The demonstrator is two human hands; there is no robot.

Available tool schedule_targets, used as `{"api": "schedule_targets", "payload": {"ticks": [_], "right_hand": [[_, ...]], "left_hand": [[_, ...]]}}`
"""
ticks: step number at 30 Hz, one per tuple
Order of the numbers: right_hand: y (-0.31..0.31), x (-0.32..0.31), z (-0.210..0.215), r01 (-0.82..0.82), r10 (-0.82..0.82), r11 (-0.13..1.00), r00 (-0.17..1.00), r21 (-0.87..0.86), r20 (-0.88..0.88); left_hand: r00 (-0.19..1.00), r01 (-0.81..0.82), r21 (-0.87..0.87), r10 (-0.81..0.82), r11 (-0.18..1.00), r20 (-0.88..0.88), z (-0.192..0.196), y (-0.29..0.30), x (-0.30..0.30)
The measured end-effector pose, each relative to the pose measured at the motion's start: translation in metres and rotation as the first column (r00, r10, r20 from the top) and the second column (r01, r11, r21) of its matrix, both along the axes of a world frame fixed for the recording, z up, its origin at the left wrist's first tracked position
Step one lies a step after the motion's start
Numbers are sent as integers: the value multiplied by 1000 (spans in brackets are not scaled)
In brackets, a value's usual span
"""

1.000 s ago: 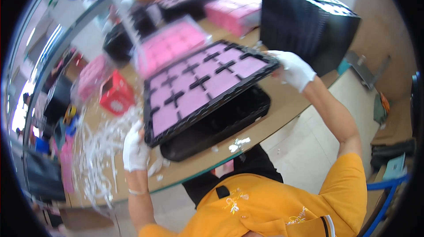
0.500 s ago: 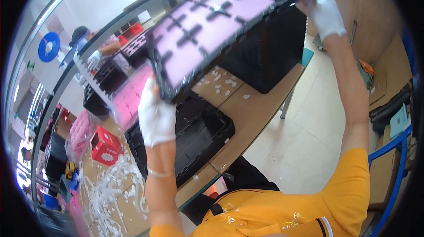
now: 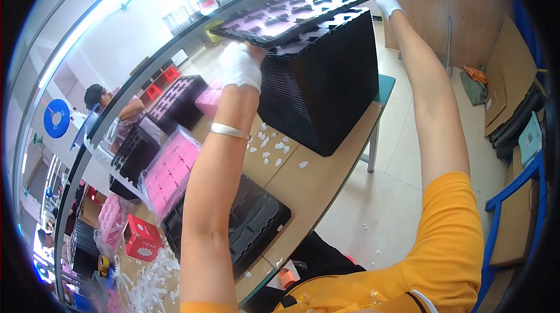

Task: The person assembles plastic trays by hand, preparing them with foam inserts and white plastic strips.

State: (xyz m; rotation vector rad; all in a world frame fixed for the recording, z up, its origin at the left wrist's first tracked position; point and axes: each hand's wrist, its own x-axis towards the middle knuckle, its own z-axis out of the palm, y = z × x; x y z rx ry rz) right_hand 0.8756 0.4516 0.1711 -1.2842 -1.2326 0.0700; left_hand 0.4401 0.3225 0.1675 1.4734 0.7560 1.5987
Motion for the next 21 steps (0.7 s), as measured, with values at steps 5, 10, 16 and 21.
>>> {"api": "schedule_targets", "payload": {"ticks": [5, 10, 16, 21], "right_hand": [[11, -24, -23, -12, 33, 969, 996, -247, 79], [19, -33, -23, 69, -33, 976, 984, -209, 172], [26, -31, -30, 171, -96, 962, 942, -215, 322], [31, -25, -36, 106, -62, 986, 949, -127, 309]], "left_hand": [[842, 85, -176, 23, 981, 538, 6, 1, 18], [953, -127, -336, 208, 933, 219, 13, 7, 6], [966, -247, -450, 257, 858, -39, -1, -12, 5], [967, -255, -427, 242, 868, -86, -5, -26, -4]]}}
